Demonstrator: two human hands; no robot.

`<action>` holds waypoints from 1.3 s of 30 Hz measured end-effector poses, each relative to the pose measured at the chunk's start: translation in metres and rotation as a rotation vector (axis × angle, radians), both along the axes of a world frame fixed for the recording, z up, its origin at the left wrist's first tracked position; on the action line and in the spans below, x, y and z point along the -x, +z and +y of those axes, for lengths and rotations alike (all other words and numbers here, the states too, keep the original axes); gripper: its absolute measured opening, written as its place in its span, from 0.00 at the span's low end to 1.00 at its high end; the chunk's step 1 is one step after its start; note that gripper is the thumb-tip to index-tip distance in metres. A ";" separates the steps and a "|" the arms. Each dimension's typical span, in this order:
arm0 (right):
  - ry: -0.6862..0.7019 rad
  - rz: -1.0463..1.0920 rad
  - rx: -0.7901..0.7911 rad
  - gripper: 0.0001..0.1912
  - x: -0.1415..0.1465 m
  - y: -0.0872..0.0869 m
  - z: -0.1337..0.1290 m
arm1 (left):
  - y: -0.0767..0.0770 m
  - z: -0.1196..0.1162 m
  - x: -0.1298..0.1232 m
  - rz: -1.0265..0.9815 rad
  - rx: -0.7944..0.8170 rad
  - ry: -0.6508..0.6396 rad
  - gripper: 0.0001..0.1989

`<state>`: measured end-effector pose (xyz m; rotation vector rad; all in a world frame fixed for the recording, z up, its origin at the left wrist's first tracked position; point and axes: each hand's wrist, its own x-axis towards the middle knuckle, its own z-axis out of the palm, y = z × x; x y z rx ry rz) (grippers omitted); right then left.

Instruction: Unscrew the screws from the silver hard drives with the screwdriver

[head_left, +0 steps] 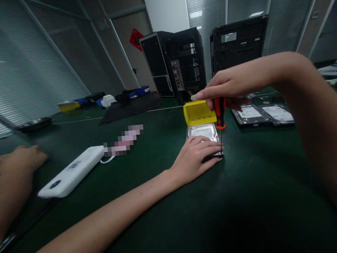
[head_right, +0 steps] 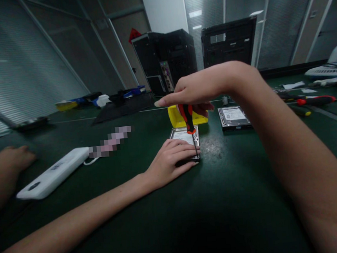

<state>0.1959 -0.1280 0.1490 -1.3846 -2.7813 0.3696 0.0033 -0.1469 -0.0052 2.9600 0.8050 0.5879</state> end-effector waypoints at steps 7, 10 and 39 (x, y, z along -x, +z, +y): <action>-0.038 0.000 -0.013 0.26 0.000 0.005 -0.009 | 0.000 -0.001 0.000 0.000 0.003 0.000 0.14; -0.006 -0.016 0.019 0.24 -0.001 0.006 -0.006 | 0.000 -0.001 0.000 0.003 0.003 -0.002 0.14; 0.015 -0.056 -0.015 0.25 -0.005 0.006 -0.008 | 0.000 -0.001 0.001 0.008 -0.008 -0.006 0.14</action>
